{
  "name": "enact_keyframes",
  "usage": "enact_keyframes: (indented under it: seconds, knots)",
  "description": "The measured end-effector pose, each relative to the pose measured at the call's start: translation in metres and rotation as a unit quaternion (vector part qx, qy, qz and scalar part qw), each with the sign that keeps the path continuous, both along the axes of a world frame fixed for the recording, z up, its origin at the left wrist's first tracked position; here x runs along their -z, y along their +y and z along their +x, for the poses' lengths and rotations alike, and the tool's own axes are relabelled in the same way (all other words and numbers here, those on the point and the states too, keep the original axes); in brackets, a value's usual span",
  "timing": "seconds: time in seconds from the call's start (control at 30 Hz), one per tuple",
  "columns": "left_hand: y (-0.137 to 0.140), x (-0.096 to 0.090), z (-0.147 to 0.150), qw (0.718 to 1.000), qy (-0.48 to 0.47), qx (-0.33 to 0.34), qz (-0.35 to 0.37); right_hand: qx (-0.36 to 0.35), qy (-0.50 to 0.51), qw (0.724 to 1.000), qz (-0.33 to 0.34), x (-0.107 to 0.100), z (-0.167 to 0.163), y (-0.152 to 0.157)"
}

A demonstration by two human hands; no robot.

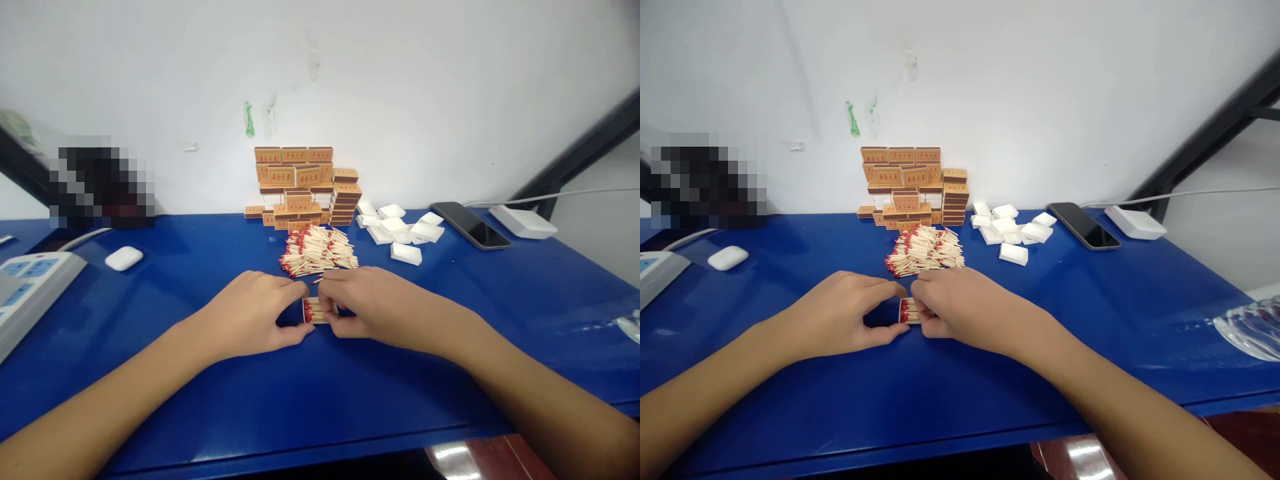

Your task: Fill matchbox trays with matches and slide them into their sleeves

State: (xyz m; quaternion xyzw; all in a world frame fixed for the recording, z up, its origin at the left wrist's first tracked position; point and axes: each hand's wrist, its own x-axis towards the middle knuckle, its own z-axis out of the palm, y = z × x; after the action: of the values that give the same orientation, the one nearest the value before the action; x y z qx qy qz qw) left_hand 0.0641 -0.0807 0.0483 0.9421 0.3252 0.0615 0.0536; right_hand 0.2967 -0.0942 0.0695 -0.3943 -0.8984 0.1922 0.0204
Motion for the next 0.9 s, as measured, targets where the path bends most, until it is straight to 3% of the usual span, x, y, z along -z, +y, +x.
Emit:
enact_keyframes:
  seconds: [0.4,0.9]
  knots:
    - [0.0005,-0.0004,-0.0005,1.0,-0.001,0.0,-0.013,-0.005,0.053,0.997,-0.06,0.0019,0.0044,0.0036]
    - [0.0023,-0.0005,-0.0016,1.0,0.01,-0.006,-0.02,0.003,0.059,0.997,0.042,0.0096,0.0025,0.0055]
